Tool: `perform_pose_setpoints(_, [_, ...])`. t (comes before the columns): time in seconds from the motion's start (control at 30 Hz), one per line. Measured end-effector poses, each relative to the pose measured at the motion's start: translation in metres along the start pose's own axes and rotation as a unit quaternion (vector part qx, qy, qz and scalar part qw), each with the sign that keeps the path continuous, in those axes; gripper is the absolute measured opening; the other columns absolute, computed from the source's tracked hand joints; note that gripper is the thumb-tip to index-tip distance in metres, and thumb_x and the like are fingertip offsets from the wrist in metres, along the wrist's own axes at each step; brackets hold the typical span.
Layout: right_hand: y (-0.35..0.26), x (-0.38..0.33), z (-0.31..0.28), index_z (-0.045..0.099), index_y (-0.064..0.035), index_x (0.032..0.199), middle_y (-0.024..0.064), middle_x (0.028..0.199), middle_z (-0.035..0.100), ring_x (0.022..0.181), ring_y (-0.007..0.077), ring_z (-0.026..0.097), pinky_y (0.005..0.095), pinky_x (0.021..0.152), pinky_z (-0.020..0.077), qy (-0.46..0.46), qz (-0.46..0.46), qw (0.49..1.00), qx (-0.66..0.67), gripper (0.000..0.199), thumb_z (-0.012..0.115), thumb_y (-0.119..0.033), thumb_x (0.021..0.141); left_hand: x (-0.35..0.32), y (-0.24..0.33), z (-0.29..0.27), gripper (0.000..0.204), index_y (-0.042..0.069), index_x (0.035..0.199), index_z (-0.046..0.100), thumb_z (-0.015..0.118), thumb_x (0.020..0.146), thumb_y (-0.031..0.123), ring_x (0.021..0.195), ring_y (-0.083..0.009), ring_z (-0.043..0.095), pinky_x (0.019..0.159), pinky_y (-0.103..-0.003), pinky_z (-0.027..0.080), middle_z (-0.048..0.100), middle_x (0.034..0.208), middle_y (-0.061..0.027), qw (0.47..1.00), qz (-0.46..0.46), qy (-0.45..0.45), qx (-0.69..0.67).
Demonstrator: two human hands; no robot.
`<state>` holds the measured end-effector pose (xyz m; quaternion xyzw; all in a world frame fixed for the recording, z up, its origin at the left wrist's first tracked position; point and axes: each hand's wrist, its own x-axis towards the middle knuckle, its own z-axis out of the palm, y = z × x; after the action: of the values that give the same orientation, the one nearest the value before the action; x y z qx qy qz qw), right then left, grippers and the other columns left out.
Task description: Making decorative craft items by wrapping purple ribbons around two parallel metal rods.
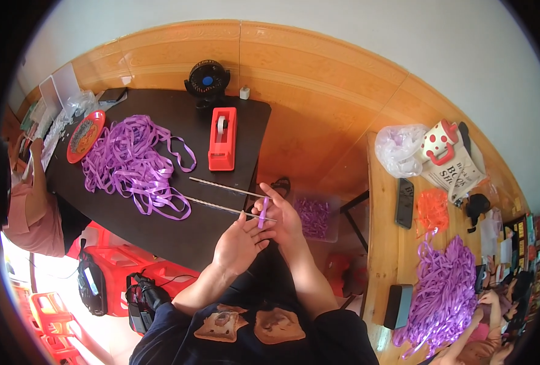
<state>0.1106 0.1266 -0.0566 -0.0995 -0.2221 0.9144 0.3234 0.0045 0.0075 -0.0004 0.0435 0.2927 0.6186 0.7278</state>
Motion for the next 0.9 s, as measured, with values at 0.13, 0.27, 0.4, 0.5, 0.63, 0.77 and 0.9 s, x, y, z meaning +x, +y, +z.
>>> perform_pose_setpoints(0.13, [0.001, -0.001, 0.0, 0.044, -0.0066, 0.135, 0.0116, 0.09, 0.057, 0.091, 0.0269, 0.057, 0.0379, 0.084, 0.0479, -0.021, -0.004, 0.999, 0.041, 0.052, 0.038, -0.043, 0.099, 0.0, -0.001, 0.0, 0.052, 0.001, 0.125, 0.049, 0.034, 0.1, 0.045, 0.104, -0.0224, 0.053, 0.09, -0.035, 0.038, 0.057, 0.117, -0.0109, 1.0, -0.002, -0.015, 0.005])
perform_pose_setpoints(0.27, [0.0, -0.003, 0.006, 0.043, -0.0058, 0.136, 0.0117, 0.093, 0.058, 0.091, 0.0252, 0.057, 0.0384, 0.085, 0.0474, 0.019, 0.001, 1.0, -0.001, 0.057, 0.033, -0.049, 0.1, 0.0, -0.001, 0.001, 0.052, 0.001, 0.124, 0.049, 0.035, 0.1, 0.045, 0.104, -0.0226, 0.053, 0.089, -0.035, 0.038, 0.057, 0.117, -0.0114, 1.0, -0.001, -0.008, 0.002])
perform_pose_setpoints(0.4, [-0.003, -0.014, 0.019, 0.05, -0.0049, 0.128, 0.0121, 0.099, 0.061, 0.092, 0.0209, 0.059, 0.034, 0.085, 0.0472, 0.136, -0.039, 0.98, -0.14, 0.044, 0.045, -0.038, 0.1, -0.002, 0.0, 0.004, 0.053, -0.001, 0.125, 0.047, 0.035, 0.1, 0.045, 0.106, -0.0239, 0.054, 0.089, -0.035, 0.039, 0.056, 0.118, -0.0126, 1.0, -0.001, 0.0, 0.002])
perform_pose_setpoints(0.5, [-0.004, -0.018, 0.011, 0.062, -0.0013, 0.097, 0.011, 0.105, 0.061, 0.098, 0.0158, 0.057, 0.0279, 0.088, 0.0432, 0.266, -0.29, 0.85, -0.35, 0.009, 0.062, -0.008, 0.09, -0.001, 0.0, 0.004, 0.054, -0.002, 0.126, 0.045, 0.035, 0.1, 0.045, 0.107, -0.0247, 0.053, 0.09, -0.035, 0.039, 0.056, 0.12, -0.0134, 1.0, 0.001, 0.005, 0.011])
perform_pose_setpoints(0.63, [-0.019, -0.022, 0.03, 0.059, 0.003, 0.076, 0.0137, 0.116, 0.058, 0.107, 0.0215, 0.053, 0.0331, 0.091, 0.0419, 0.187, -0.361, 0.681, -0.609, 0.013, 0.066, -0.005, 0.084, 0.0, 0.0, 0.001, 0.054, -0.002, 0.127, 0.045, 0.035, 0.1, 0.045, 0.107, -0.0247, 0.053, 0.09, -0.035, 0.039, 0.055, 0.12, -0.0134, 1.0, 0.004, 0.0, 0.006])
perform_pose_setpoints(0.77, [-0.014, -0.019, 0.041, 0.061, -0.0002, 0.074, 0.0182, 0.121, 0.057, 0.112, 0.0319, 0.05, 0.039, 0.092, 0.0406, 0.183, -0.316, 0.617, -0.697, 0.014, 0.071, -0.009, 0.078, -0.001, -0.001, 0.004, 0.054, -0.001, 0.125, 0.046, 0.035, 0.1, 0.045, 0.105, -0.0237, 0.053, 0.09, -0.035, 0.038, 0.056, 0.115, -0.0117, 1.0, 0.001, 0.022, 0.005])
perform_pose_setpoints(0.9, [-0.01, -0.015, 0.046, 0.06, -0.0019, 0.072, 0.0193, 0.125, 0.055, 0.118, 0.0385, 0.045, 0.0468, 0.096, 0.0362, 0.175, -0.297, 0.569, -0.746, 0.013, 0.071, -0.008, 0.075, 0.0, -0.002, 0.0, 0.051, 0.001, 0.119, 0.05, 0.037, 0.1, 0.046, 0.102, -0.0218, 0.053, 0.089, -0.034, 0.038, 0.056, 0.11, -0.0089, 1.0, 0.005, -0.004, -0.004])
